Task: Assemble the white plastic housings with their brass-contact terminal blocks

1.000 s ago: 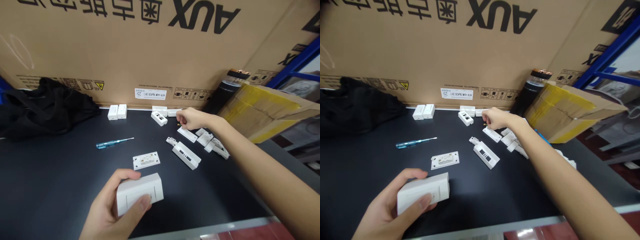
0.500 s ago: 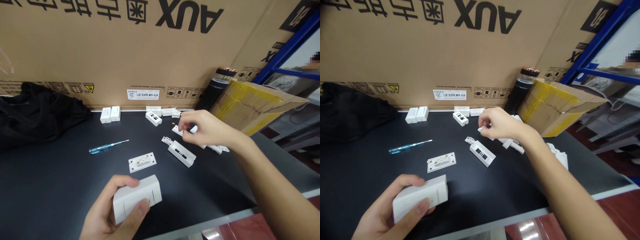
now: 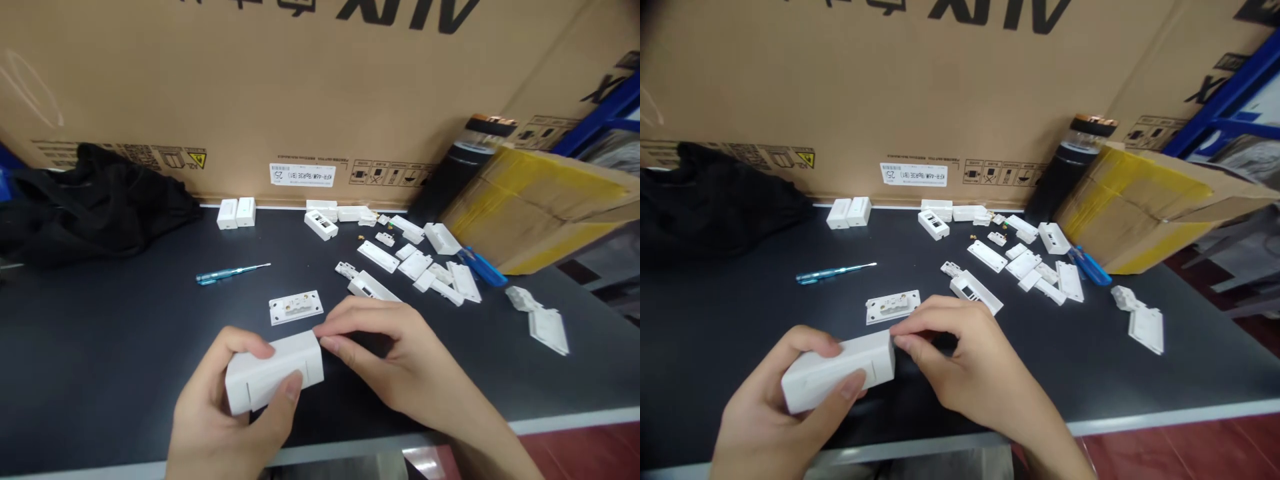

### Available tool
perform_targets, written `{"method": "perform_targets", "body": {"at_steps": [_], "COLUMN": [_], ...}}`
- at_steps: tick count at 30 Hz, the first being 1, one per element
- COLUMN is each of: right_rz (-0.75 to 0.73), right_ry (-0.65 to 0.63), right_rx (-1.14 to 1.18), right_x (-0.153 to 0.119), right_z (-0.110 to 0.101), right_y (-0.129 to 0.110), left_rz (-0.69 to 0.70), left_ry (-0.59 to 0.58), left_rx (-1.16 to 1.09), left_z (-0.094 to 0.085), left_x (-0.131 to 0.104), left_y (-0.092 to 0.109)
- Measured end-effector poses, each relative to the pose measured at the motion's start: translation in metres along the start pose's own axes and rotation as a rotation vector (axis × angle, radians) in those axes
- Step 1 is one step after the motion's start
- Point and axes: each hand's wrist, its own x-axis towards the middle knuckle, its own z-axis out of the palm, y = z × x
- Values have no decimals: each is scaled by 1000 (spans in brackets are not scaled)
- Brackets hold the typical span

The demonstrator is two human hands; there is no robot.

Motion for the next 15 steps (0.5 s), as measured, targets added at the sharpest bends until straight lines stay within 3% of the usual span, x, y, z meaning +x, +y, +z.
{"method": "perform_targets", "body": {"at_steps": [7, 15], "right_rz": [5, -54], "right_ry": [194, 213], "right_rx": [-46, -172], "right_x": [-12, -16], "right_z": [16, 21], "right_y": [-3, -7], "left_rz": [102, 151], "left_ry": [17, -41], "left_rx": [32, 26], "left_z": [1, 0], "left_x": [3, 1], "left_y": [0, -1]}}
